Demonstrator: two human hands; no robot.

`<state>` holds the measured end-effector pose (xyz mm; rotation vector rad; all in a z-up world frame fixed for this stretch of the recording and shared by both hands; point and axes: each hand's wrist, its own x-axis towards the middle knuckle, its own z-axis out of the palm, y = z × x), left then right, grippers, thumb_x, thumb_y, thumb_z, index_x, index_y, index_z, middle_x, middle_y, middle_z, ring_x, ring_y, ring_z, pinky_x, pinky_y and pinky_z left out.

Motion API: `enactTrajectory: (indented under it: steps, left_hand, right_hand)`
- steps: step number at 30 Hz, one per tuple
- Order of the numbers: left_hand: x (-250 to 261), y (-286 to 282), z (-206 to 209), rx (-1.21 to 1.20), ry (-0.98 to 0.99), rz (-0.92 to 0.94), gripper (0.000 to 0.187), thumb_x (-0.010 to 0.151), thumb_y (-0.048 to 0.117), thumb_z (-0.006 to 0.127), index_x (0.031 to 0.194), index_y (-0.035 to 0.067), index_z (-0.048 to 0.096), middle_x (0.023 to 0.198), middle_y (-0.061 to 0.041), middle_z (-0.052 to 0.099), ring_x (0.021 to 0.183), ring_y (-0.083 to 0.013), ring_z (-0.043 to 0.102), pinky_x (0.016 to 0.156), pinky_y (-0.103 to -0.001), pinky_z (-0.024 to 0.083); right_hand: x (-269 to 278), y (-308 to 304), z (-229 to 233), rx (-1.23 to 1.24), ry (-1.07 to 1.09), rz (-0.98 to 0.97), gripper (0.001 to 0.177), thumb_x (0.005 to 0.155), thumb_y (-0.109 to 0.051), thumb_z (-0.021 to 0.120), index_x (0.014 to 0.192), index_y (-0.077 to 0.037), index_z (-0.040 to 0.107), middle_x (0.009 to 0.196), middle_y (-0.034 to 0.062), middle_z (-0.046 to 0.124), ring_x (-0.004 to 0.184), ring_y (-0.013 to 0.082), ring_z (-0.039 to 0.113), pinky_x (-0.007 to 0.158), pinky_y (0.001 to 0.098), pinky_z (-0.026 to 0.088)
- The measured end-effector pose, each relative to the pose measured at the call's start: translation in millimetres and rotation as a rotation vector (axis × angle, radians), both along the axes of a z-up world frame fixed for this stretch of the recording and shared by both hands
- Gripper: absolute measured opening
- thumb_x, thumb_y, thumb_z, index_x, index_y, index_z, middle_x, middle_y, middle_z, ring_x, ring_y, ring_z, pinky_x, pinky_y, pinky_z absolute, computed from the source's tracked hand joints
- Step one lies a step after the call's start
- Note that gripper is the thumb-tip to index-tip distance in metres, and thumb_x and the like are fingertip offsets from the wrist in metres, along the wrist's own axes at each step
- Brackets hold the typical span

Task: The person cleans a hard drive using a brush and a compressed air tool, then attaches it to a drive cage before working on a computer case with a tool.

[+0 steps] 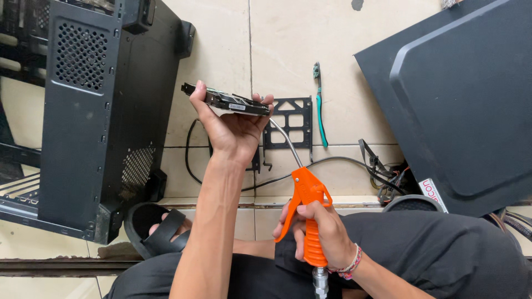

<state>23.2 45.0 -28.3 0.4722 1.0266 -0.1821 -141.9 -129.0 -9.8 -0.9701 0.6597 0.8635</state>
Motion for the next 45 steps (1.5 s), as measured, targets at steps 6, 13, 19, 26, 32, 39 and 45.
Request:
enactTrajectory:
  steps: [6,13,19,26,32,39,45]
  left_hand:
    - [-3.1,2.0,-6.1,-0.043,-0.076,0.011,0.071,0.074,0.072,0.063,0.085,0.002,0.068,0.079,-0.019,0.07,0.087,-0.0417,0.076,0.074,-0.044,0.064]
    - [-5.0,12.1,-10.9,-0.009,-0.16,-0.054,0.035,0.063,0.03,0.072,0.09,0.012,0.057,0.108,-0.022,0.069,0.105,-0.0498,0.074,0.091,-0.056,0.062]
    - [-6.7,7.7,-3.0,0.54,-0.303,-0.795,0.103,0.052,0.014,0.066,0.148,0.014,0.029,0.137,-0.006,0.046,0.122,-0.0212,0.045,0.098,-0.04,0.049]
    - [-14.2,9.1,-23.7,1.214,-0.403,-1.022,0.113,0.051,0.023,0.08,0.149,0.006,0.027,0.146,-0.015,0.04,0.139,-0.0335,0.042,0.113,-0.046,0.045]
    - [-14.5,10.1,-23.9,1.375,-0.374,-0.923,0.102,0.051,0.019,0.079,0.14,0.007,0.031,0.133,-0.013,0.041,0.128,-0.0325,0.043,0.11,-0.046,0.042]
    - [-16.4,10.1,-31.2,1.586,-0.407,-0.855,0.092,0.055,0.021,0.074,0.137,0.004,0.035,0.124,-0.011,0.042,0.115,-0.0313,0.046,0.104,-0.044,0.037]
    - [-20.2,18.1,-51.8,2.012,-0.533,-0.978,0.103,0.05,0.011,0.074,0.146,0.006,0.036,0.147,-0.014,0.046,0.149,-0.0388,0.039,0.132,-0.072,0.006]
  right_hand:
    - [9.3,-1.3,8.3,-0.046,0.039,0.03,0.047,0.09,-0.023,0.042,0.083,0.015,0.068,0.079,0.0395,0.08,0.032,0.0308,0.055,0.042,0.0352,0.046]
    - [18.0,-21.5,9.4,0.02,0.045,-0.048,0.048,0.087,-0.028,0.046,0.093,0.014,0.068,0.086,0.0447,0.079,0.034,0.0291,0.054,0.044,0.0329,0.047]
    - [44.3,-49.9,24.8,0.088,-0.1,-0.007,0.048,0.091,-0.026,0.049,0.098,0.016,0.073,0.092,0.048,0.08,0.031,0.0271,0.054,0.035,0.0329,0.047]
    - [42.1,-52.8,25.5,0.115,-0.138,0.049,0.042,0.091,-0.027,0.05,0.088,0.011,0.068,0.075,0.0382,0.077,0.033,0.0292,0.059,0.039,0.032,0.049]
    - [44.0,-50.6,32.2,0.063,-0.131,0.073,0.042,0.09,-0.024,0.049,0.084,0.013,0.068,0.074,0.0388,0.077,0.031,0.0288,0.056,0.034,0.0322,0.046]
    - [44.0,-49.5,33.7,-0.031,-0.067,0.121,0.04,0.087,-0.022,0.051,0.082,0.015,0.068,0.069,0.0401,0.076,0.03,0.0307,0.054,0.032,0.0349,0.044]
    - [47.7,-44.1,34.8,0.022,-0.238,0.033,0.042,0.089,-0.021,0.048,0.088,0.015,0.072,0.065,0.0337,0.074,0.044,0.0293,0.069,0.077,0.049,0.065]
